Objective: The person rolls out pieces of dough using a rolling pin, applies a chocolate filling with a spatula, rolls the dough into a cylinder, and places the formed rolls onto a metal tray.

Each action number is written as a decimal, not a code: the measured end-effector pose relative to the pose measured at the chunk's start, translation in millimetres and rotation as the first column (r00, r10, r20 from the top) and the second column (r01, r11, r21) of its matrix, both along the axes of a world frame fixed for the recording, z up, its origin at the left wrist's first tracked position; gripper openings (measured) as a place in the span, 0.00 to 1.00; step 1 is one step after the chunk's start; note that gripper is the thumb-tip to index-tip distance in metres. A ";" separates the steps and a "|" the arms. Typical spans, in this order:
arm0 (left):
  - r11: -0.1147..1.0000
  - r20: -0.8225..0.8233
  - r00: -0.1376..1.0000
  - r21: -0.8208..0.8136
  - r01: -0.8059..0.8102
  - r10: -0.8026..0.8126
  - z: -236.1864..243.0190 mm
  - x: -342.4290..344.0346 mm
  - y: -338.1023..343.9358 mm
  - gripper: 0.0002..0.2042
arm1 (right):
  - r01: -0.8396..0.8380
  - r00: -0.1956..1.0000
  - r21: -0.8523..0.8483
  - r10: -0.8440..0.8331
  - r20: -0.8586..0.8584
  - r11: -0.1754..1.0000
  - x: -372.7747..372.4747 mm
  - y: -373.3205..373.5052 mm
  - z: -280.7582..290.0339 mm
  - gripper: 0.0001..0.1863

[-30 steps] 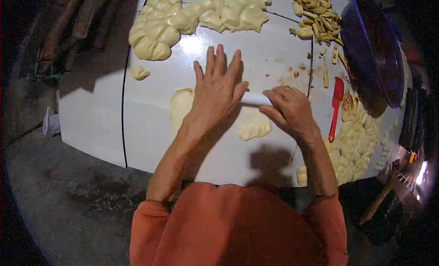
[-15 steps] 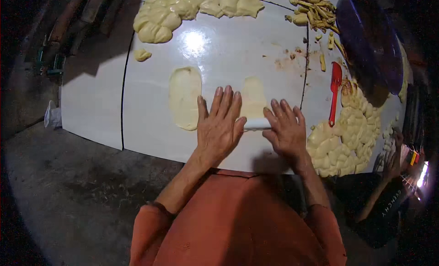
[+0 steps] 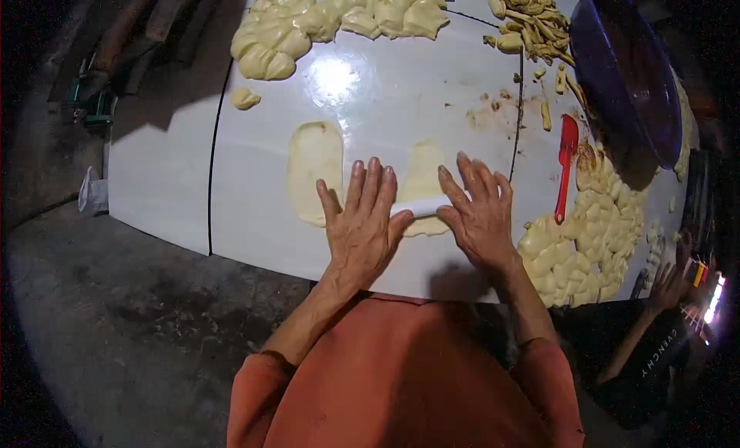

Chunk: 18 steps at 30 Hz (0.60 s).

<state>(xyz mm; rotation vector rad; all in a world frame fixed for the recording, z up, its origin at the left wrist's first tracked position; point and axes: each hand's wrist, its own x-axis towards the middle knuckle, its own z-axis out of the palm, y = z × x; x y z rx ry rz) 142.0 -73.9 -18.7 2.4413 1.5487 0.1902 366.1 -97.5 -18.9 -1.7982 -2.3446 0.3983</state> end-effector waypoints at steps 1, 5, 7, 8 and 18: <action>1.000 0.000 1.000 -0.013 -0.001 0.001 -3.4 0.7 4.1 0.32 | 0.058 0.997 0.023 -0.059 0.059 0.998 -3.3 2.9 -1.8 0.31; 0.993 0.044 0.995 0.073 -0.096 0.093 -16.0 7.3 35.2 0.26 | 0.231 0.960 0.035 -0.234 0.152 0.972 -12.5 26.7 -16.6 0.32; 0.990 0.068 0.991 0.078 -0.119 0.113 -17.1 16.1 60.4 0.25 | 0.324 0.918 0.095 -0.337 0.209 0.941 -10.6 46.0 -24.3 0.32; 0.989 0.074 0.991 0.089 -0.119 0.113 -15.1 18.0 73.2 0.25 | 0.325 0.918 0.088 -0.336 0.211 0.942 -10.0 57.5 -24.3 0.32; 0.873 0.154 0.986 0.471 -0.126 0.060 -32.5 46.0 198.9 0.22 | 0.418 0.871 0.437 -0.489 0.058 0.796 8.2 183.2 -31.0 0.30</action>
